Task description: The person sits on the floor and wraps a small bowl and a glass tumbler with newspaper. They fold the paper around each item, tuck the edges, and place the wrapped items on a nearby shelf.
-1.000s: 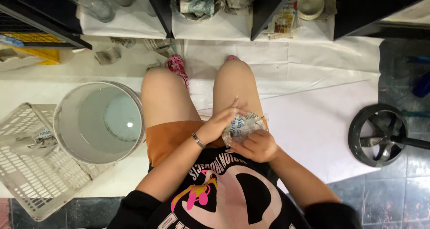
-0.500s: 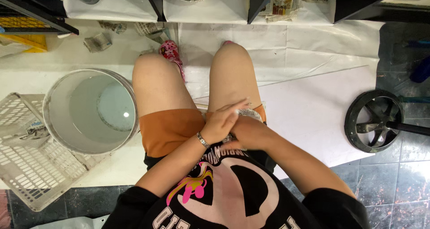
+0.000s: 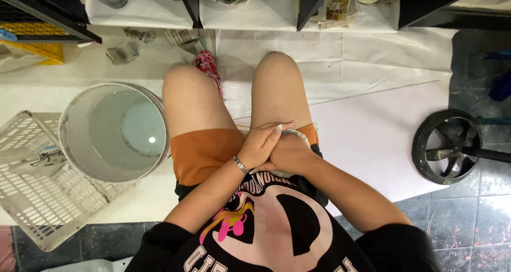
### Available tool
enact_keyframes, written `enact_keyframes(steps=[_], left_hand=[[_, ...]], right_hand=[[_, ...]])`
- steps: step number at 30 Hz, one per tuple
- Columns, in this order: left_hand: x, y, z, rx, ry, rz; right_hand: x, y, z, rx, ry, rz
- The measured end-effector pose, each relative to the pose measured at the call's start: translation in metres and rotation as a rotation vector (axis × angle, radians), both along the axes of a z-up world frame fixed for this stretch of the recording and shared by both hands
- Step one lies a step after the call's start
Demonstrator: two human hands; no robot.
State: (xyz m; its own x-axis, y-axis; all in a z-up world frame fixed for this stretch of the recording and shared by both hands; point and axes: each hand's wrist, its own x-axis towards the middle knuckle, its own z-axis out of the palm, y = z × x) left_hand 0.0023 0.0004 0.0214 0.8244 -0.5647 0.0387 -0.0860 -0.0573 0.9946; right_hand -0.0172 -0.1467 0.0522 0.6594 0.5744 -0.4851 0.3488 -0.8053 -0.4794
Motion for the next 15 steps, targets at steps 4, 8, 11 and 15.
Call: enact_keyframes(steps=[4, 8, 11, 15], left_hand=[[0.002, -0.003, 0.005, 0.021, -0.05, -0.059], [0.004, -0.005, -0.004, -0.072, 0.118, -0.051], [0.004, -0.006, -0.015, -0.107, 0.182, 0.004], [0.0, -0.014, -0.018, -0.09, 0.245, 0.084]], right_hand=[[-0.007, -0.019, 0.031, 0.335, -0.23, 0.025], [-0.021, -0.061, 0.064, 0.525, -0.545, 0.034], [-0.036, -0.073, 0.052, 0.465, -0.798, 0.173], [-0.049, -0.075, 0.0, 0.351, -0.96, 0.286]])
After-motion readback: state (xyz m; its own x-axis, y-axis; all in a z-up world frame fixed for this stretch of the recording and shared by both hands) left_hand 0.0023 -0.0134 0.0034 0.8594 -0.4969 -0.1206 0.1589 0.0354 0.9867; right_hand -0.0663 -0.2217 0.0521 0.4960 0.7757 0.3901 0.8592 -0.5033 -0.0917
